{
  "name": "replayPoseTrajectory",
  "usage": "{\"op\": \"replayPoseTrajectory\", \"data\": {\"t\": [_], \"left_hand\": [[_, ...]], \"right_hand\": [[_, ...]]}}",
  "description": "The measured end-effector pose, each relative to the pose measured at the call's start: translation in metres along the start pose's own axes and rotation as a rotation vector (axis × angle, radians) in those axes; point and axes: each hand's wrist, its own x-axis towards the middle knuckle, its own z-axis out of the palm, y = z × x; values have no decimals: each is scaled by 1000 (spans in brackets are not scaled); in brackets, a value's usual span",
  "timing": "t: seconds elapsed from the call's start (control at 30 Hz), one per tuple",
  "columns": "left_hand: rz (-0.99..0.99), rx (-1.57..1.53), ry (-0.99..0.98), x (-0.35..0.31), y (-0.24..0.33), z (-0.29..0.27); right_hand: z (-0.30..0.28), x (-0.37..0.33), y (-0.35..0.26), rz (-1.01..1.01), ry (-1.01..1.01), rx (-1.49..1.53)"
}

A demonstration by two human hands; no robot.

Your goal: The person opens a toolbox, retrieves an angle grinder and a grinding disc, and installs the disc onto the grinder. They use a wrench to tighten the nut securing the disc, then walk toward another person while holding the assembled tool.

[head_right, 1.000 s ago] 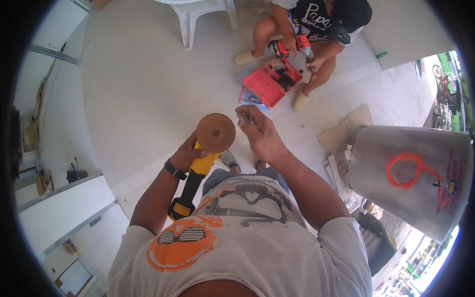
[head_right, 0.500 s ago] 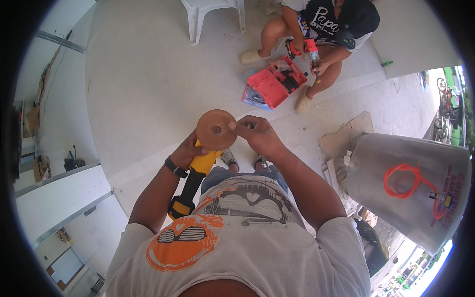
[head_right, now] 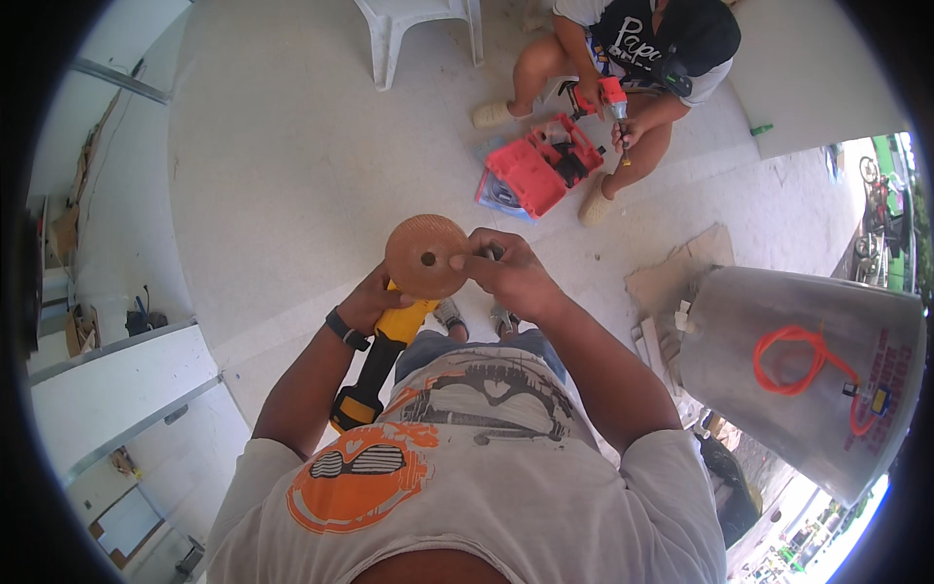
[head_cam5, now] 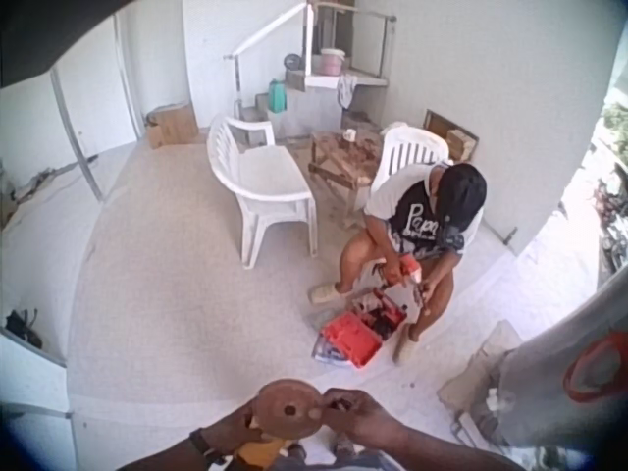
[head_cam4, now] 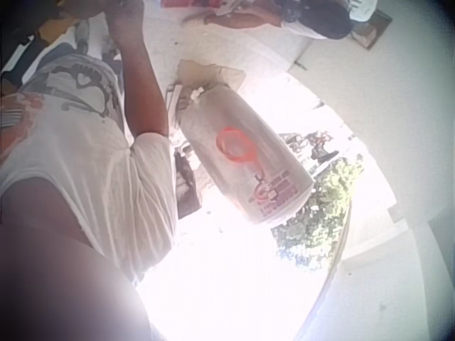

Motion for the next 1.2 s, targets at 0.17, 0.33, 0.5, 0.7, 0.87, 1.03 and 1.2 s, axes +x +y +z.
{"op": "replayPoseTrajectory", "data": {"t": [0.17,0.33,0.5,0.7,0.87,1.03,1.2], "left_hand": [[47,135,88,-2,1,-20],[84,125,159,-23,3,-39],[170,107,194,-32,-1,-45],[202,86,205,-34,-3,-35],[199,106,155,-36,10,-18],[178,145,118,-33,29,5],[164,154,70,-28,39,20]], "right_hand": [[0,-24,-45,-770,244,-452],[-19,-38,-88,-1313,654,-778],[-26,-38,-94,-1243,894,-584],[-34,-39,-91,-1135,1008,-578],[-37,-37,-88,-1150,1025,-516],[-40,-40,-81,-1097,1029,-476],[-46,-42,-80,-1104,1021,-484]]}}
